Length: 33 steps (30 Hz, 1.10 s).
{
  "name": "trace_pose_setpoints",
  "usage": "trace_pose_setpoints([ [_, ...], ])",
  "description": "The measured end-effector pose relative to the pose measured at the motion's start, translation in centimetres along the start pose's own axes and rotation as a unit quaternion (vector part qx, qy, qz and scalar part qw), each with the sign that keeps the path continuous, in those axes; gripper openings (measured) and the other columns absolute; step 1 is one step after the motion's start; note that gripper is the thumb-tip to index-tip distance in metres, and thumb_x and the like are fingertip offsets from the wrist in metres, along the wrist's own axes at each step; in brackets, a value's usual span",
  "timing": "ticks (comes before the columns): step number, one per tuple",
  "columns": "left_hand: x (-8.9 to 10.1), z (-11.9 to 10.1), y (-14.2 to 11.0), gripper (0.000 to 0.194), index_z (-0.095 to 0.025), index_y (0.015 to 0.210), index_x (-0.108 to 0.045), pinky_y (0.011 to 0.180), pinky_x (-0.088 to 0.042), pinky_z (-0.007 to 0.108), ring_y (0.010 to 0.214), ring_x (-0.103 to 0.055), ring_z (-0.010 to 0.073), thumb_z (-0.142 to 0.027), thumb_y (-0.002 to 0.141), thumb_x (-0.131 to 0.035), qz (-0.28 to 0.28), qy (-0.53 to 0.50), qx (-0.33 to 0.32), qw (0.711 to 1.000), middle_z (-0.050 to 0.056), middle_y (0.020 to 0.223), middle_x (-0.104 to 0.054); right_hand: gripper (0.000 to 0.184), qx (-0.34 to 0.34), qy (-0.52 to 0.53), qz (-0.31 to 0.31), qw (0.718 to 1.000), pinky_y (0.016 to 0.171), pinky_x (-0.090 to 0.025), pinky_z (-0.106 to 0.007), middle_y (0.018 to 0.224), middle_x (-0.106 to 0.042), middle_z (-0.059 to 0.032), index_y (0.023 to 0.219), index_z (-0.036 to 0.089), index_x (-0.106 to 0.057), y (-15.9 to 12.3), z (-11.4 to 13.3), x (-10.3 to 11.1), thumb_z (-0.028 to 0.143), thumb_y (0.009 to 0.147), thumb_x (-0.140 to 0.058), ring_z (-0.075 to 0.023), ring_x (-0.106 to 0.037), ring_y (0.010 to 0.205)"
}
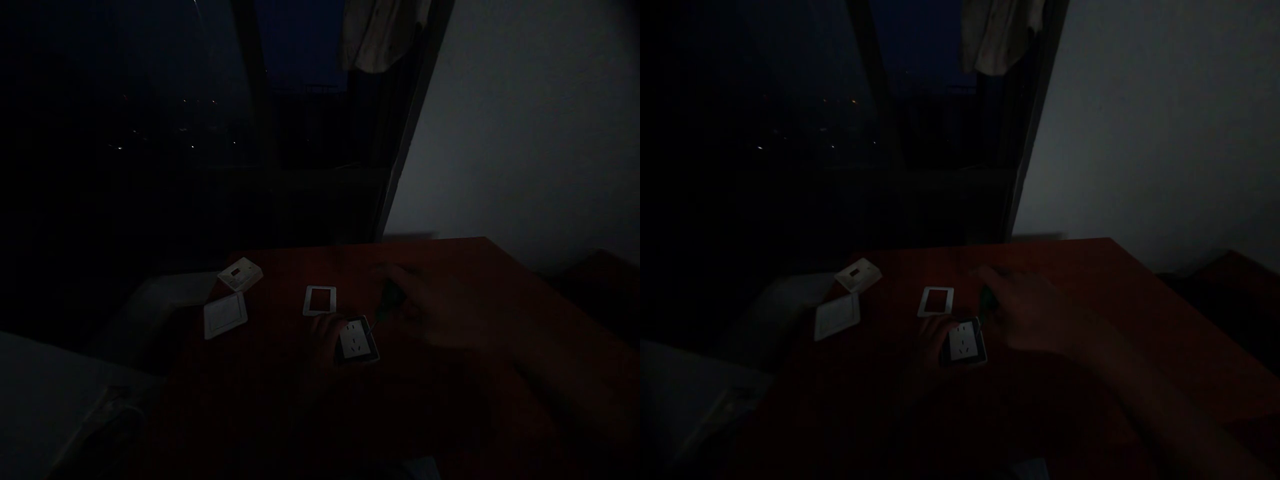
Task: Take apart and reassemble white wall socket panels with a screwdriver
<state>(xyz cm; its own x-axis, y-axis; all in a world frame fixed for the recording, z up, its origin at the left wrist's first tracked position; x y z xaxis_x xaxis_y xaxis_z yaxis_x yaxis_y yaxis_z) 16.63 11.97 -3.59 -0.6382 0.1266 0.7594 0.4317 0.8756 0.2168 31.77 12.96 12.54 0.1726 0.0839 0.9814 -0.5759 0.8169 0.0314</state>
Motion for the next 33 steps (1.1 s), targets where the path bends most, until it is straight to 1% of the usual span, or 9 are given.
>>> trace_pose_setpoints([
  [3, 0.1, -0.2, 0.0, 0.059, -0.023, 0.12, -0.05, 0.096, -0.04, 0.042, 0.116, -0.043, 0.0282, -0.051, 0.073, -0.071, 0.0, -0.004, 0.005, 1.0, 0.007, 0.127, -0.052, 0.05, -0.002, 0.003, -0.008, 1.0, 0.062, -0.044, -0.027, 0.1, -0.07, -0.0072, 0.13, 0.021, -0.044, 0.0, -0.1, 0.3, 0.027, 0.083, -0.056, -0.02, -0.066, 0.082],
  [5, 0.1, -0.2, 0.0, 0.059, -0.023, 0.12, -0.05, 0.095, -0.04, 0.042, 0.116, -0.043, 0.0284, -0.051, 0.073, -0.071, 0.008, -0.009, 0.006, 1.0, 0.007, 0.127, -0.052, 0.03, -0.046, -0.04, -0.021, 0.998, 0.06, -0.043, -0.028, 0.089, -0.071, -0.0062, 0.113, 0.022, -0.057, 0.2, -0.6, 0.5, 0.037, 0.089, -0.049, -0.0208, -0.066, 0.075],
  [7, 0.0, -0.1, 0.0, 0.059, -0.023, 0.12, -0.051, 0.095, -0.04, 0.042, 0.116, -0.043, 0.0286, -0.051, 0.072, -0.071, 0.009, -0.011, 0.006, 1.0, 0.007, 0.127, -0.051, 0.028, -0.068, -0.059, -0.019, 0.996, 0.057, -0.041, -0.028, 0.08, -0.07, -0.005, 0.099, 0.022, -0.063, 0.4, -0.9, 0.5, 0.04, 0.092, -0.043, -0.0202, -0.066, 0.068],
  [9, 0.0, 0.1, 0.0, 0.06, -0.023, 0.12, -0.051, 0.096, -0.04, 0.042, 0.116, -0.043, 0.0288, -0.051, 0.071, -0.072, 0.002, -0.011, 0.003, 1.0, 0.008, 0.127, -0.052, 0.024, -0.047, -0.039, -0.019, 0.998, 0.059, -0.043, -0.028, 0.084, -0.071, -0.0051, 0.104, 0.023, -0.062, 0.3, -0.8, 0.4, 0.035, 0.089, -0.047, -0.02, -0.066, 0.071],
  [14, -0.1, 0.2, -0.1, 0.062, -0.023, 0.121, -0.051, 0.097, -0.04, 0.042, 0.117, -0.043, 0.0289, -0.051, 0.07, -0.073, 0.002, -0.001, 0.002, 1.0, 0.007, 0.127, -0.052, 0.068, 0.042, 0.056, -0.024, 0.997, 0.077, -0.049, -0.028, 0.12, -0.063, -0.0093, 0.135, 0.021, -0.04, -0.3, 0.2, 0.2, 0.014, 0.071, -0.062, -0.0213, -0.064, 0.099],
  [20, 0.2, 0.0, -0.1, 0.062, -0.024, 0.122, -0.051, 0.096, -0.04, 0.041, 0.117, -0.042, 0.028, -0.052, 0.07, -0.072, 0.002, -0.003, 0.004, 1.0, 0.006, 0.127, -0.051, 0.033, -0.065, -0.046, -0.04, 0.996, 0.065, -0.049, -0.035, 0.097, -0.071, -0.0096, 0.119, 0.021, -0.054, 0.2, -0.7, 0.1, 0.034, 0.09, -0.047, -0.0251, -0.068, 0.079],
  [23, 0.0, 0.0, -0.1, 0.062, -0.024, 0.122, -0.05, 0.097, -0.04, 0.041, 0.117, -0.042, 0.0279, -0.051, 0.071, -0.073, 0.008, -0.011, 0.002, 1.0, 0.006, 0.127, -0.051, 0.045, -0.028, 0.011, -0.031, 0.999, 0.069, -0.05, -0.031, 0.105, -0.069, -0.0093, 0.129, 0.021, -0.047, 0.1, -0.4, 0.0, 0.024, 0.084, -0.054, -0.0218, -0.068, 0.084],
  [27, -0.1, 0.2, -0.1, 0.062, -0.025, 0.122, -0.051, 0.096, -0.04, 0.041, 0.117, -0.042, 0.0274, -0.048, 0.07, -0.074, 0.008, -0.01, 0.003, 1.0, 0.006, 0.128, -0.051, 0.067, 0.052, 0.092, -0.017, 0.994, 0.082, -0.05, -0.028, 0.129, -0.058, -0.0106, 0.137, 0.021, -0.038, -0.4, 0.8, 0.1, 0.021, 0.075, -0.064, -0.0215, -0.06, 0.11],
  [33, -0.1, 0.3, -0.1, 0.062, -0.025, 0.122, -0.051, 0.097, -0.04, 0.042, 0.117, -0.043, 0.0284, -0.05, 0.069, -0.074, 0.0, 0.002, 0.006, 1.0, 0.007, 0.127, -0.051, 0.041, -0.117, -0.095, -0.044, 0.988, 0.06, -0.048, -0.034, 0.085, -0.072, -0.0104, 0.119, 0.02, -0.054, 0.3, -1.2, 0.3, 0.049, 0.091, -0.045, -0.0271, -0.069, 0.072],
])
Point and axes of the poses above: each hand's wrist, its own y-axis towards the middle knuckle, its own x-axis out of the back of the hand, z = x × y, the point moved 7 cm from there along y, towards the middle knuckle
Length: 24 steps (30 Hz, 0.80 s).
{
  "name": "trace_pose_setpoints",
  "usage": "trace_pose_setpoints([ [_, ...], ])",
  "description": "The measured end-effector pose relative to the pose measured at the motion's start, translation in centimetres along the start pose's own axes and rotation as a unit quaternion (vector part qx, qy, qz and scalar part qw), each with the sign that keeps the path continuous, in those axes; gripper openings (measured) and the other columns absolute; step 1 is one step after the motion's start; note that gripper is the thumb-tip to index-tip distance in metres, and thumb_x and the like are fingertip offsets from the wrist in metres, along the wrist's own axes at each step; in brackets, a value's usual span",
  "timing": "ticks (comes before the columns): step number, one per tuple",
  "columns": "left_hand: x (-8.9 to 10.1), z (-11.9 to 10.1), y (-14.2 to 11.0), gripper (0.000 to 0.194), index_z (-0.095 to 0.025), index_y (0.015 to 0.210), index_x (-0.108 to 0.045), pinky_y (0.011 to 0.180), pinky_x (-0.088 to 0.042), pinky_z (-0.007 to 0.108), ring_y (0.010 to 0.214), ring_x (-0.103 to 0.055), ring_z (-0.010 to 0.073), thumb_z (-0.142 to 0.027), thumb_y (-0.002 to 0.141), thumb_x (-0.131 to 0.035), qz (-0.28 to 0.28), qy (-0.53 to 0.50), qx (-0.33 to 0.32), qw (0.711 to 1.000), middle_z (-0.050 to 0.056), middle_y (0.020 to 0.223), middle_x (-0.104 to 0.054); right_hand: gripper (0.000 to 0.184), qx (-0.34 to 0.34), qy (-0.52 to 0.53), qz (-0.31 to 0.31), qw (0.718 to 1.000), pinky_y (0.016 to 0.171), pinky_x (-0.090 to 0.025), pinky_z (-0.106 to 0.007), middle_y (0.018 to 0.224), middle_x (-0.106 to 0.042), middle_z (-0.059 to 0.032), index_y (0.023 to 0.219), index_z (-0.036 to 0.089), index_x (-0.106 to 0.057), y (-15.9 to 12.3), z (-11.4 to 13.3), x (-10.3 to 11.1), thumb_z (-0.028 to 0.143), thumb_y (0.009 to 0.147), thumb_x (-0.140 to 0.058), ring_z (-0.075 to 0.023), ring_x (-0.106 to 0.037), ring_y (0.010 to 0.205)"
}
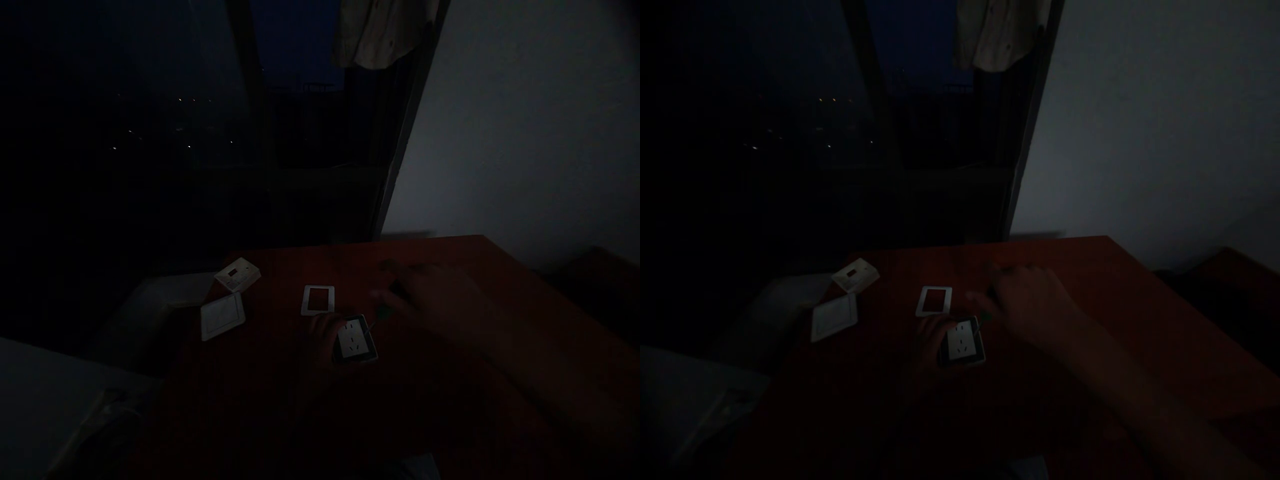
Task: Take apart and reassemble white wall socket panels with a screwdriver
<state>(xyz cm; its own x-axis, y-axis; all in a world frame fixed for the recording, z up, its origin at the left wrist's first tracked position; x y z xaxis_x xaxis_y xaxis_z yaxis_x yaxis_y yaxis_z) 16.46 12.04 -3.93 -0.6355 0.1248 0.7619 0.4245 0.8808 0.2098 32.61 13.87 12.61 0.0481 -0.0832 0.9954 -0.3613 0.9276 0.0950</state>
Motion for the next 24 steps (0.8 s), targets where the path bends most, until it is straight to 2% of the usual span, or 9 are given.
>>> trace_pose_setpoints([
  [3, 0.0, -0.1, 0.0, 0.064, -0.025, 0.123, -0.051, 0.097, -0.04, 0.042, 0.116, -0.043, 0.0284, -0.05, 0.069, -0.074, 0.001, 0.003, -0.008, 1.0, 0.007, 0.127, -0.051, 0.038, 0.039, 0.063, 0.019, 0.997, 0.066, -0.049, -0.032, 0.095, -0.072, -0.0084, 0.123, 0.022, -0.051, 0.1, -0.2, -0.5, 0.034, 0.087, -0.054, -0.0244, -0.069, 0.081],
  [7, 0.1, -0.2, -0.1, 0.065, -0.026, 0.123, -0.049, 0.096, -0.04, 0.042, 0.116, -0.043, 0.0282, -0.05, 0.069, -0.075, 0.001, -0.003, -0.011, 1.0, 0.006, 0.127, -0.051, 0.062, 0.14, 0.191, 0.03, 0.971, 0.08, -0.05, -0.028, 0.123, -0.061, -0.008, 0.135, 0.024, -0.039, -0.5, 0.5, -0.4, 0.018, 0.077, -0.06, -0.0202, -0.062, 0.105],
  [9, 0.2, -0.2, -0.1, 0.066, -0.026, 0.125, -0.049, 0.096, -0.04, 0.042, 0.116, -0.043, 0.0286, -0.05, 0.069, -0.075, -0.002, -0.001, -0.012, 1.0, 0.007, 0.128, -0.051, 0.057, 0.122, 0.16, 0.009, 0.98, 0.081, -0.05, -0.031, 0.124, -0.061, -0.0107, 0.135, 0.022, -0.039, -0.4, 0.6, -0.1, 0.029, 0.082, -0.059, -0.023, -0.062, 0.105],
  [12, 0.2, 0.0, -0.1, 0.067, -0.025, 0.125, -0.049, 0.097, -0.04, 0.043, 0.117, -0.043, 0.0292, -0.049, 0.068, -0.075, -0.005, 0.004, -0.009, 1.0, 0.007, 0.129, -0.05, 0.049, 0.02, 0.025, -0.011, 0.999, 0.067, -0.05, -0.036, 0.096, -0.071, -0.0124, 0.128, 0.018, -0.048, 0.1, 0.1, 0.0, 0.047, 0.088, -0.049, -0.0276, -0.068, 0.082],
  [14, 0.1, 0.1, 0.0, 0.067, -0.024, 0.124, -0.051, 0.097, -0.04, 0.043, 0.117, -0.044, 0.0293, -0.048, 0.067, -0.077, 0.0, 0.005, -0.005, 1.0, 0.007, 0.128, -0.051, 0.042, -0.009, -0.011, -0.003, 1.0, 0.061, -0.048, -0.034, 0.084, -0.072, -0.0097, 0.121, 0.02, -0.052, 0.2, -0.1, -0.1, 0.047, 0.09, -0.046, -0.0266, -0.069, 0.072],
  [17, 0.1, 0.0, 0.0, 0.066, -0.024, 0.123, -0.051, 0.097, -0.04, 0.043, 0.117, -0.043, 0.0292, -0.051, 0.067, -0.076, 0.002, 0.004, -0.003, 1.0, 0.007, 0.127, -0.052, 0.035, 0.047, 0.076, 0.014, 0.996, 0.065, -0.048, -0.03, 0.097, -0.071, -0.008, 0.12, 0.022, -0.051, -0.2, 0.4, -0.3, 0.033, 0.087, -0.052, -0.0226, -0.068, 0.08],
  [20, 0.2, -0.2, 0.0, 0.065, -0.025, 0.123, -0.051, 0.097, -0.04, 0.042, 0.117, -0.043, 0.0288, -0.054, 0.069, -0.073, 0.004, -0.005, 0.003, 1.0, 0.007, 0.128, -0.051, 0.049, 0.14, 0.192, 0.027, 0.971, 0.078, -0.049, -0.026, 0.116, -0.064, -0.0071, 0.125, 0.022, -0.046, -1.1, 1.4, 0.2, 0.015, 0.078, -0.057, -0.0185, -0.063, 0.099],
  [22, 0.3, -0.3, -0.1, 0.064, -0.025, 0.123, -0.05, 0.097, -0.039, 0.042, 0.117, -0.044, 0.0286, -0.052, 0.07, -0.073, 0.002, -0.008, 0.004, 1.0, 0.007, 0.129, -0.051, 0.051, 0.159, 0.206, 0.019, 0.965, 0.082, -0.048, -0.027, 0.123, -0.06, -0.0083, 0.126, 0.022, -0.045, -1.5, 1.9, 0.5, 0.015, 0.078, -0.058, -0.0188, -0.06, 0.105],
  [24, 0.3, -0.1, -0.1, 0.065, -0.025, 0.124, -0.05, 0.098, -0.039, 0.043, 0.118, -0.043, 0.029, -0.052, 0.07, -0.074, 0.002, -0.007, 0.007, 1.0, 0.007, 0.131, -0.049, 0.044, 0.117, 0.153, -0.003, 0.981, 0.077, -0.049, -0.031, 0.117, -0.063, -0.0111, 0.125, 0.02, -0.046, -1.3, 1.8, 0.6, 0.027, 0.083, -0.058, -0.0224, -0.063, 0.098],
])
Point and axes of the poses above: each hand's wrist, its own y-axis towards the middle knuckle, its own x-axis out of the back of the hand, z = x × y, the point moved 7 cm from there along y, towards the middle knuckle
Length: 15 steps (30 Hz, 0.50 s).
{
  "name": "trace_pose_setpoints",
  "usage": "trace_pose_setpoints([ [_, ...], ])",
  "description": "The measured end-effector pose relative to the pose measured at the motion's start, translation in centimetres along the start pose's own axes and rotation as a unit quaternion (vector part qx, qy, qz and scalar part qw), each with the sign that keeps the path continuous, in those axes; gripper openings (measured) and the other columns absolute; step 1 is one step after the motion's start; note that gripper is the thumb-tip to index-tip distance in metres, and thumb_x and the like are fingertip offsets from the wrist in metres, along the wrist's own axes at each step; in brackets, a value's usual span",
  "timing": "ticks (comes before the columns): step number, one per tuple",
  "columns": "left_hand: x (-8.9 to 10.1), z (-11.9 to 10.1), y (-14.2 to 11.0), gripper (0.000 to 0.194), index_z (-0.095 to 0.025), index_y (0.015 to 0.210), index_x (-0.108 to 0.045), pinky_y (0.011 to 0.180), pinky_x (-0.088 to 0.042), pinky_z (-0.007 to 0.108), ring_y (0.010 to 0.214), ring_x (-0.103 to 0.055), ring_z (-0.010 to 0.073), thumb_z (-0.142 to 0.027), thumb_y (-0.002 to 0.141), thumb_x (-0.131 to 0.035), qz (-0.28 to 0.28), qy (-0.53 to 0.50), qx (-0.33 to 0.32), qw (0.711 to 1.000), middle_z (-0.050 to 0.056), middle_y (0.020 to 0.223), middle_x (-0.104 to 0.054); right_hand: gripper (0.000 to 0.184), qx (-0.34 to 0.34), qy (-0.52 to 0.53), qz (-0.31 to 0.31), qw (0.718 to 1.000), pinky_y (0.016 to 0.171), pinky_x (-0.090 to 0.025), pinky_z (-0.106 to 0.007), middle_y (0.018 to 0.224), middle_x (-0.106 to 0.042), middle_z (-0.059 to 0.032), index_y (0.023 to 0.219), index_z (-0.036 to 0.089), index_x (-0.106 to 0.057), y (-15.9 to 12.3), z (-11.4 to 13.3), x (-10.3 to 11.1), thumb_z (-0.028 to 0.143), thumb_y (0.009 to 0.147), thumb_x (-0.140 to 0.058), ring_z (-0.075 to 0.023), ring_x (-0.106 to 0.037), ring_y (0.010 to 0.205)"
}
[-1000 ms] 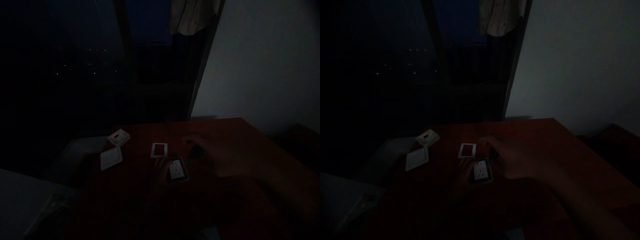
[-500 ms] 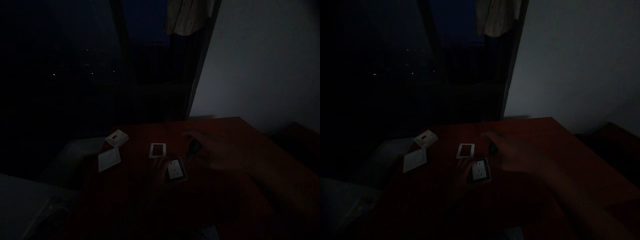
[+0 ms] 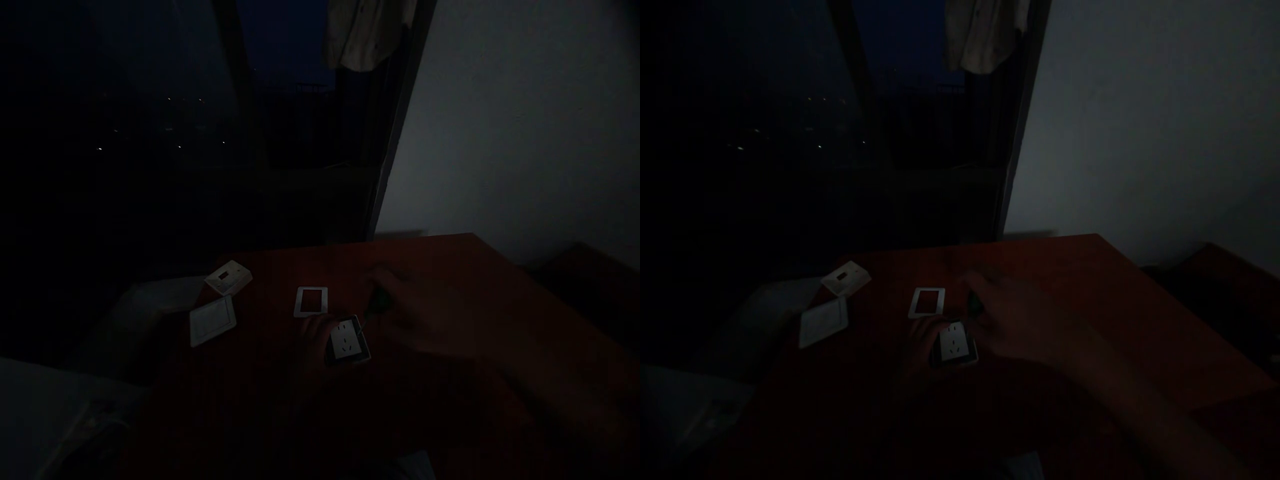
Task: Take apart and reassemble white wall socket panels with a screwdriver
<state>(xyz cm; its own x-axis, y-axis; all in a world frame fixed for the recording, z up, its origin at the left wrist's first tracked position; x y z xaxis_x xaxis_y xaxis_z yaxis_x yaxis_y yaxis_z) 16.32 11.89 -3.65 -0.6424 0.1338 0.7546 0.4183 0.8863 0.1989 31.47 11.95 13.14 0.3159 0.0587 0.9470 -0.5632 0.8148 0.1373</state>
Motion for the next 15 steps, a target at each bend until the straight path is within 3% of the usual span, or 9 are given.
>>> trace_pose_setpoints([
  [2, -0.1, 0.3, 0.0, 0.069, -0.025, 0.126, -0.048, 0.099, -0.038, 0.044, 0.119, -0.042, 0.0298, -0.054, 0.069, -0.074, 0.008, 0.004, 0.003, 1.0, 0.008, 0.132, -0.048, 0.037, -0.06, -0.071, -0.01, 0.996, 0.066, -0.048, -0.033, 0.102, -0.068, -0.0122, 0.118, 0.018, -0.049, 0.3, -0.6, 0.0, 0.041, 0.088, -0.052, -0.0252, -0.066, 0.083],
  [4, -0.2, 0.5, 0.1, 0.072, -0.025, 0.128, -0.047, 0.099, -0.038, 0.045, 0.12, -0.041, 0.0304, -0.056, 0.068, -0.073, 0.018, 0.009, 0.004, 1.0, 0.008, 0.133, -0.047, 0.032, -0.087, -0.095, -0.001, 0.992, 0.059, -0.045, -0.032, 0.089, -0.069, -0.0106, 0.108, 0.018, -0.054, 0.5, -1.0, -0.3, 0.044, 0.091, -0.048, -0.0251, -0.066, 0.073],
  [7, -0.1, 0.7, 0.2, 0.072, -0.026, 0.128, -0.048, 0.1, -0.038, 0.045, 0.12, -0.041, 0.0304, -0.055, 0.068, -0.073, 0.035, 0.022, -0.006, 0.999, 0.008, 0.133, -0.048, 0.019, -0.041, -0.021, 0.014, 0.999, 0.059, -0.043, -0.028, 0.086, -0.068, -0.0065, 0.104, 0.019, -0.056, 0.4, -0.8, -0.6, 0.028, 0.087, -0.055, -0.02, -0.064, 0.072],
  [10, 0.2, 0.5, 0.5, 0.076, -0.025, 0.13, -0.048, 0.1, -0.038, 0.044, 0.122, -0.041, 0.0309, -0.053, 0.065, -0.076, 0.043, 0.028, -0.004, 0.999, 0.008, 0.135, -0.047, 0.026, -0.005, 0.07, -0.003, 0.998, 0.063, -0.044, -0.024, 0.09, -0.065, -0.003, 0.104, 0.021, -0.056, -0.4, -0.9, -0.1, 0.013, 0.08, -0.057, -0.0145, -0.062, 0.074],
  [12, 0.6, 0.2, 0.7, 0.073, -0.025, 0.131, -0.046, 0.101, -0.038, 0.042, 0.125, -0.04, 0.0299, -0.048, 0.069, -0.076, 0.038, 0.023, 0.006, 0.999, 0.008, 0.138, -0.043, 0.027, -0.021, 0.087, -0.036, 0.995, 0.064, -0.044, -0.024, 0.093, -0.064, -0.0028, 0.103, 0.021, -0.056, -1.1, -1.7, 0.3, 0.01, 0.078, -0.056, -0.0136, -0.061, 0.075],
  [15, 1.1, -1.1, 1.5, 0.054, -0.025, 0.127, -0.048, 0.101, -0.039, 0.039, 0.122, -0.044, 0.0262, -0.033, 0.078, -0.069, 0.027, 0.039, 0.001, 0.999, 0.007, 0.134, -0.046, 0.026, -0.074, 0.081, -0.089, 0.99, 0.064, -0.045, -0.025, 0.095, -0.063, -0.0039, 0.102, 0.02, -0.055, -2.6, -3.4, 0.5, 0.013, 0.077, -0.055, -0.015, -0.061, 0.076],
])
Point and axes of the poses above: each hand's wrist, its own y-axis towards the middle knuckle, its own x-axis out of the back of the hand, z = x × y, the point moved 7 cm from there along y, towards the middle knuckle
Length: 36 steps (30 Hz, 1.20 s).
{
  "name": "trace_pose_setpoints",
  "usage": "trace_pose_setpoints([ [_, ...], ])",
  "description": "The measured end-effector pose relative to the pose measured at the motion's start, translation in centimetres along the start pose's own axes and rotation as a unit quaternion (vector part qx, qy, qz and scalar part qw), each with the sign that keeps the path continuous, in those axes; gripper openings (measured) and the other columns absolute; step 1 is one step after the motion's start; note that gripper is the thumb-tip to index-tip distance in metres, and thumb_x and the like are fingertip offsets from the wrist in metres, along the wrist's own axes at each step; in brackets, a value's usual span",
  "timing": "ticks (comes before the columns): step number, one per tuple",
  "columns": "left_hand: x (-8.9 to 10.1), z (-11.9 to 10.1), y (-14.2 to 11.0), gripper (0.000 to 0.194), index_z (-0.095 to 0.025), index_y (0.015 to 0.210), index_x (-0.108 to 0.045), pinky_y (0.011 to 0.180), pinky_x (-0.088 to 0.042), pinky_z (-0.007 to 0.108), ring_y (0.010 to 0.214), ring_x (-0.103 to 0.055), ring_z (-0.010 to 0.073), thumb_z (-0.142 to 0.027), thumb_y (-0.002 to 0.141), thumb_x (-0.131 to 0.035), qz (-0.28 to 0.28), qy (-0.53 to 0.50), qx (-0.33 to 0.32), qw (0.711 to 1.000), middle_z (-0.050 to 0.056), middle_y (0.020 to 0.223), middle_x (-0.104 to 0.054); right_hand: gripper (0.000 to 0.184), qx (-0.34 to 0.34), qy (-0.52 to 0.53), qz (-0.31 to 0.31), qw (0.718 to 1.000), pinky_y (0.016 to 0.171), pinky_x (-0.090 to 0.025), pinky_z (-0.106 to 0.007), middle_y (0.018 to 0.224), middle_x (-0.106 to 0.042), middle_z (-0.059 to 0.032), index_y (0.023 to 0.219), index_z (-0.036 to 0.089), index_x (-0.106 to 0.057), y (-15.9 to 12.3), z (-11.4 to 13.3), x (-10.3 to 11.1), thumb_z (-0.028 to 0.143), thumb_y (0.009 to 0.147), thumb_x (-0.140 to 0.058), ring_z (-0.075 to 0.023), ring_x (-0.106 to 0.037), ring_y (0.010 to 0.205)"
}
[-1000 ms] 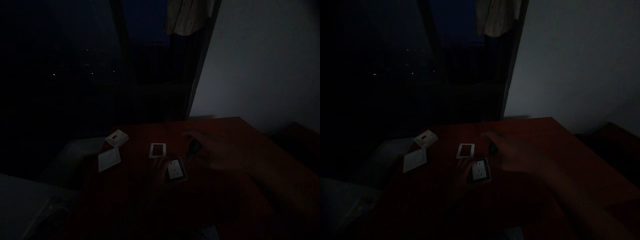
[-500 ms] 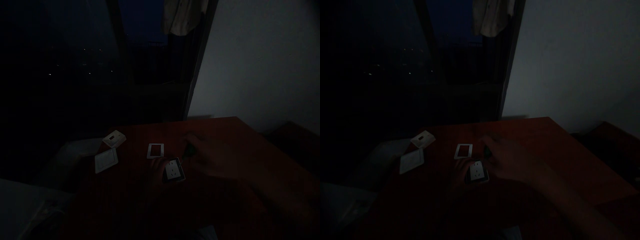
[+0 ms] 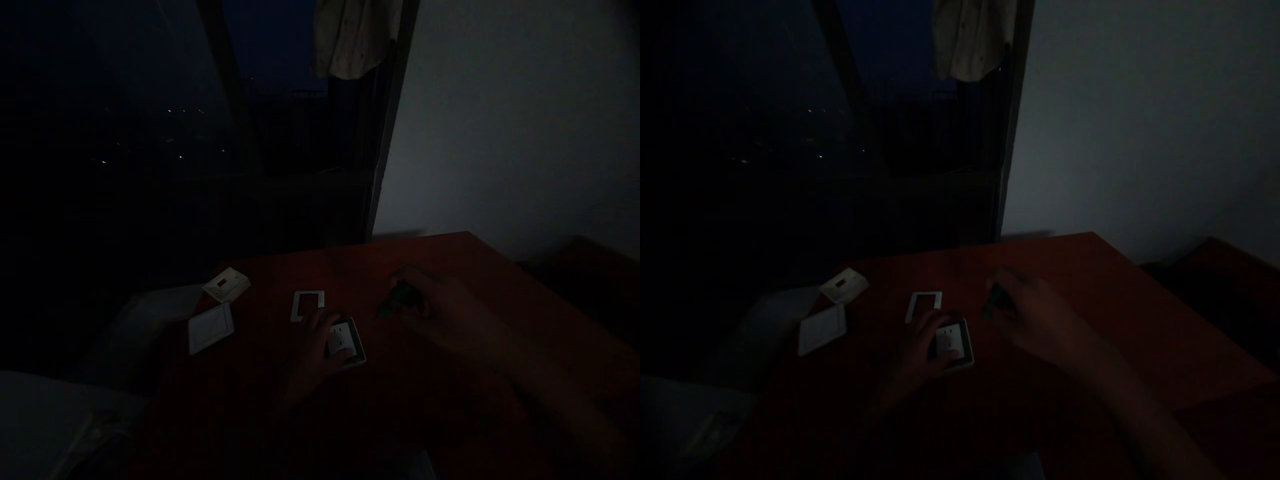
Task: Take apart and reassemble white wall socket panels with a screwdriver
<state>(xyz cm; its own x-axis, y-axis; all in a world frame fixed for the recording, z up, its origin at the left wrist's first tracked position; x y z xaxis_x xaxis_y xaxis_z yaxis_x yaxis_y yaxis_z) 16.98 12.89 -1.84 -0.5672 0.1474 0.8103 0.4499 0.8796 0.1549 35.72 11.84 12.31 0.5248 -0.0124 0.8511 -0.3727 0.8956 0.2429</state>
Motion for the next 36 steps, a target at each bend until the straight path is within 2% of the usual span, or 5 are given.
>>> trace_pose_setpoints([
  [6, -1.4, -3.2, 2.3, 0.017, -0.022, 0.099, -0.061, 0.086, -0.047, 0.036, 0.099, -0.057, 0.0237, -0.021, 0.083, -0.058, 0.094, 0.145, -0.06, 0.983, 0.006, 0.104, -0.061, 0.026, -0.073, 0.04, -0.016, 0.996, 0.062, -0.048, -0.027, 0.094, -0.066, -0.0032, 0.104, 0.023, -0.054, -2.8, -2.9, -0.9, 0.016, 0.079, -0.054, -0.0168, -0.064, 0.076],
  [14, -2.4, -4.1, 4.1, 0.009, -0.016, 0.079, -0.066, 0.064, -0.052, 0.036, 0.078, -0.067, 0.0278, -0.017, 0.08, -0.057, 0.16, 0.198, -0.044, 0.966, 0.012, 0.086, -0.069, 0.023, -0.112, 0.058, 0.002, 0.992, 0.066, -0.049, -0.027, 0.094, -0.066, -0.0014, 0.102, 0.025, -0.053, -5.1, -3.2, -2.5, 0.016, 0.081, -0.051, -0.0168, -0.065, 0.077],
  [22, -2.3, -4.6, 5.1, 0.018, -0.014, 0.082, -0.069, 0.06, -0.052, 0.035, 0.074, -0.068, 0.0287, -0.01, 0.077, -0.053, 0.19, 0.218, -0.066, 0.955, 0.016, 0.083, -0.07, 0.025, -0.111, 0.065, 0.003, 0.992, 0.067, -0.05, -0.029, 0.097, -0.066, -0.0024, 0.103, 0.025, -0.054, -5.2, -3.5, -2.8, 0.017, 0.08, -0.051, -0.0183, -0.066, 0.08],
  [31, -1.2, -6.3, 4.8, 0.019, -0.018, 0.083, -0.065, 0.059, -0.048, 0.03, 0.073, -0.066, 0.0244, -0.008, 0.074, -0.052, 0.178, 0.202, -0.055, 0.962, 0.01, 0.08, -0.068, 0.025, -0.103, 0.05, -0.002, 0.993, 0.067, -0.051, -0.029, 0.098, -0.067, -0.0026, 0.104, 0.025, -0.054, -4.8, -3.3, -2.4, 0.018, 0.08, -0.052, -0.0189, -0.067, 0.082],
  [36, 1.2, -5.2, 3.4, 0.012, -0.022, 0.084, -0.059, 0.06, -0.045, 0.025, 0.074, -0.063, 0.0179, -0.014, 0.081, -0.05, 0.125, 0.127, -0.045, 0.983, 0.002, 0.083, -0.066, 0.023, -0.091, 0.053, -0.016, 0.994, 0.065, -0.05, -0.027, 0.097, -0.067, -0.0023, 0.103, 0.025, -0.054, -4.6, -3.3, -2.1, 0.019, 0.08, -0.053, -0.0176, -0.066, 0.079],
])
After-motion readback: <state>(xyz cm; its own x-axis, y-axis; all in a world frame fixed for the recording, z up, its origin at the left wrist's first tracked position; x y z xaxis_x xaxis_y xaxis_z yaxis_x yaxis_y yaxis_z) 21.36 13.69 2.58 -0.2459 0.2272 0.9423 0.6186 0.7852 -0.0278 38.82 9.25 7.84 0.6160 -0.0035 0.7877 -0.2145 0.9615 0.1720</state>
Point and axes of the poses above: each hand's wrist, its own y-axis towards the middle knuckle, its own x-axis out of the back of the hand, z = x × y, the point moved 7 cm from there along y, towards the middle knuckle
